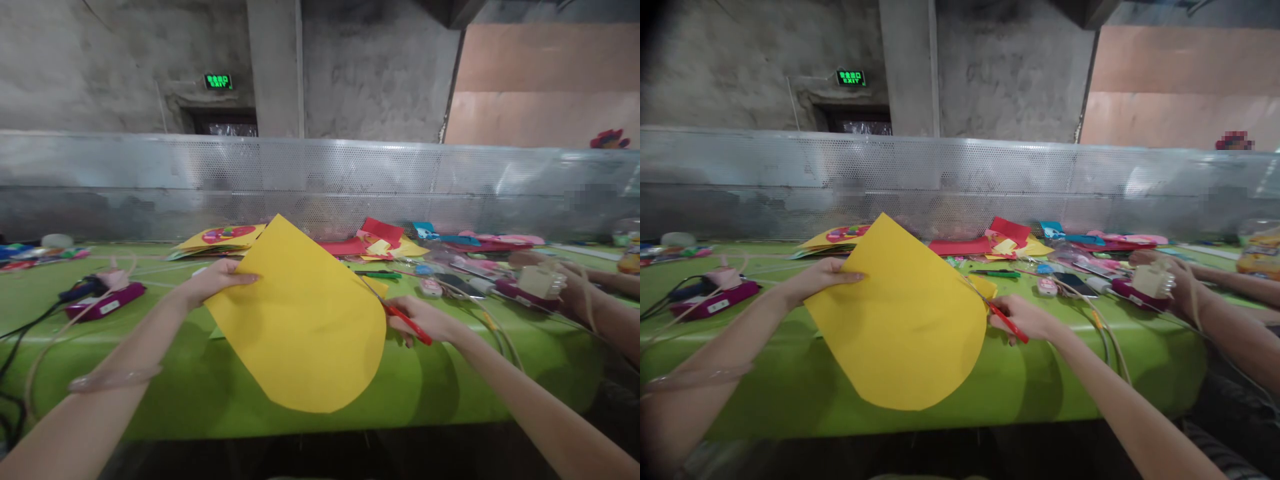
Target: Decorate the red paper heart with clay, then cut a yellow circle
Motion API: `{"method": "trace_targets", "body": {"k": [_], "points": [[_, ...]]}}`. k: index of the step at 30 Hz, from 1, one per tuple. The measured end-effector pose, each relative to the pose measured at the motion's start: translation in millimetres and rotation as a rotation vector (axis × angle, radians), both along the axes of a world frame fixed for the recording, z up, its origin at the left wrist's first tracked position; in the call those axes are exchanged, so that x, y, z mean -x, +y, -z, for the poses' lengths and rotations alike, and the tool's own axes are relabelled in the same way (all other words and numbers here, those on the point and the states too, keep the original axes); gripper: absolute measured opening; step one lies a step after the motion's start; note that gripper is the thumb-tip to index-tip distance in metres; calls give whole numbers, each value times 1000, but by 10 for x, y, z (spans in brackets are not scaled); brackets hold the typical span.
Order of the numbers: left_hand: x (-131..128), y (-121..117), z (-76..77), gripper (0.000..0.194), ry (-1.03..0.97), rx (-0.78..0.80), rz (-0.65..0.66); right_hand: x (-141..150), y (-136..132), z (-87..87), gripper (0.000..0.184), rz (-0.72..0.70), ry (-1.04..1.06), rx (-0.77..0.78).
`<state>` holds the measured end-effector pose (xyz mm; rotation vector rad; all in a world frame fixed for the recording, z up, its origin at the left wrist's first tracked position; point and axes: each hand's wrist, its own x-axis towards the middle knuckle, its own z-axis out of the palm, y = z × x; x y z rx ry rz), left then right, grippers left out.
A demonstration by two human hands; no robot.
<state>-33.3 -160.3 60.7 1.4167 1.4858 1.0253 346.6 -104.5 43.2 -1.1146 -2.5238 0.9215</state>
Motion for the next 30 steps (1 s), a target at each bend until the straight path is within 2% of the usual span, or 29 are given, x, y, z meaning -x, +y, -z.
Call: {"method": "trace_targets", "body": {"k": [9,14,19,23,30], "points": [[4,6,8,36,29,13,16,36,-22,14,29,29,-20,-58],[-1,-1,-14,35,38,18,42,10,-19,24,25,2,14,-23],[-22,-22,-40,33,32,17,19,0,-36,20,31,-33,88,16],[-25,-16,-44,29,58,8,8,2,-46,29,35,-36,86,32],[-13,-12,-24,33,16,14,11,-27,-33,55,37,-19,86,18]]}}
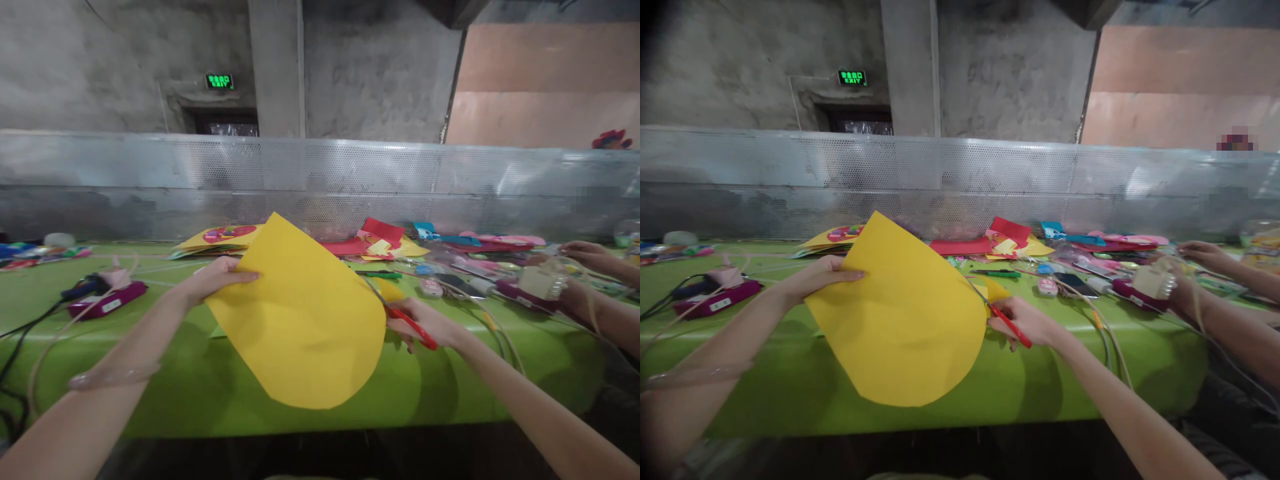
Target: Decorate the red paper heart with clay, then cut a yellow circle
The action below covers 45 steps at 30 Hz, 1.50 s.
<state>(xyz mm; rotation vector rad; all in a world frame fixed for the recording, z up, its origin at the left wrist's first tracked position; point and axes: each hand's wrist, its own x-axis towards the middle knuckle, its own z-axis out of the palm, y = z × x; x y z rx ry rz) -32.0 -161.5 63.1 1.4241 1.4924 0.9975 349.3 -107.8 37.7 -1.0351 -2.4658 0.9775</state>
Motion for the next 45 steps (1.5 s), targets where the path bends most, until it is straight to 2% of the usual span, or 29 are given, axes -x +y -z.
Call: {"method": "trace_targets", "body": {"k": [11,23,45], "points": [[-21,-3,-19,31,28,-1,-4,38,-18,-9,33,28,-33,-33],[-22,-52,-36,34,-43,-16,0,14,24,33,28,49,-47,-35],[7,-26,-14,35,19,-7,30,22,13,46,26,67,-57,-66]]}}
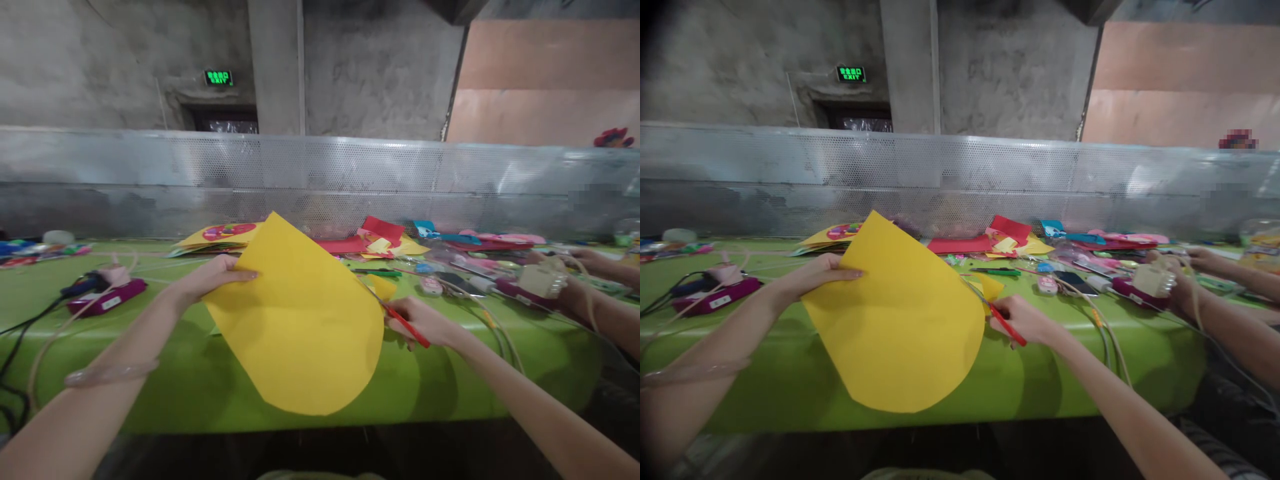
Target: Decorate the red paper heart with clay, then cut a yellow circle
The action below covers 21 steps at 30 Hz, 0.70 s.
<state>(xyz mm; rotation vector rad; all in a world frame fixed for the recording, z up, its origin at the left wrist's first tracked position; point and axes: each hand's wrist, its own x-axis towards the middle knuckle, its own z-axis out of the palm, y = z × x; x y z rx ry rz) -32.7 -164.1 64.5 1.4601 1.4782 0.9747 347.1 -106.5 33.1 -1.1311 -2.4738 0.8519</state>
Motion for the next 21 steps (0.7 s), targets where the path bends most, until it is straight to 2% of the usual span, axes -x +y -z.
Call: {"method": "trace_targets", "body": {"k": [6,12,21], "points": [[-21,1,-16,34,29,-11,46,41,-47,-57,25,-32,2,-10],[-41,-40,-60,35,8,-11,9,-6,-15,6,21,-31,10,29],[-33,-35,-42,39,-30,21,5,-14,-44,22,21,-72,12,-45]]}}
